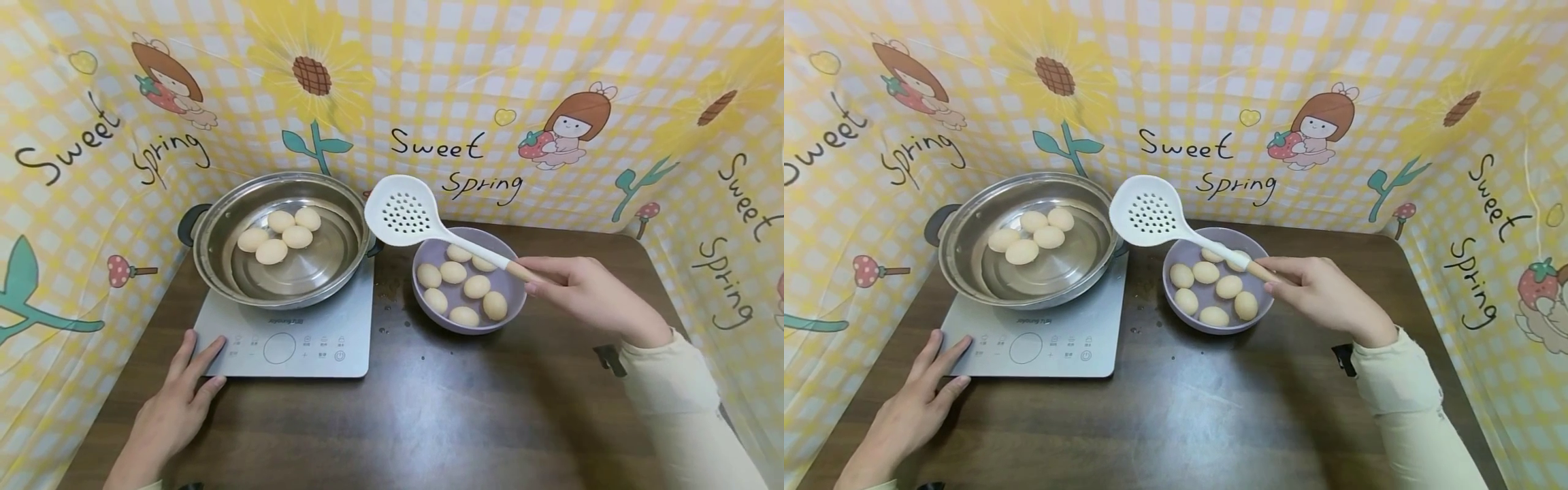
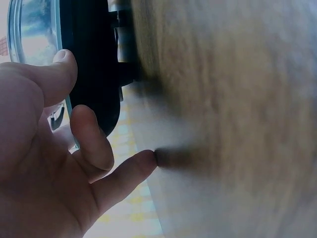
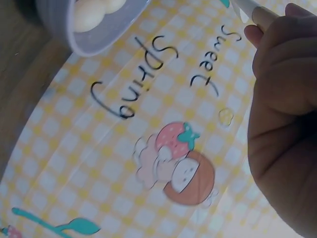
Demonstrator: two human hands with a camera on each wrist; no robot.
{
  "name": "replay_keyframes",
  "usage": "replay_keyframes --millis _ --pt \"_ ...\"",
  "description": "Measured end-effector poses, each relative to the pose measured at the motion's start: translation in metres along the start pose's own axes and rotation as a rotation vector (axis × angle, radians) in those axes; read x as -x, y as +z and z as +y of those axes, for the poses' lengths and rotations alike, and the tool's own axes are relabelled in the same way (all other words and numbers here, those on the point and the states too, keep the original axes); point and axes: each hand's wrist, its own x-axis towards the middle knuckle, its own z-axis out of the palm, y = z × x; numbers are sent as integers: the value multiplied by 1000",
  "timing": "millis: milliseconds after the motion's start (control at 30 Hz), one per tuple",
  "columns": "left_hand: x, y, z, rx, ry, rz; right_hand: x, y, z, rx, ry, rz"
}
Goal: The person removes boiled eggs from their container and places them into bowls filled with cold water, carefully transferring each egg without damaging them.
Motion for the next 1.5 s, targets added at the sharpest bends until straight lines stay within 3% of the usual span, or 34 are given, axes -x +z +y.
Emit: replay_keyframes --millis 600,933,1333,1500 --pt "-1 0 0 4 -1 -4 -47 38 -42 102 -207 -8" --pt "0 0 -1 -6 1 9 -69 60 -56 206 -401 103" --pt "-2 0 0 -10 -2 7 -83 82 -79 399 -360 189" --pt "-2 1 -1 -10 -4 8 -86 92 -81 497 -398 252"
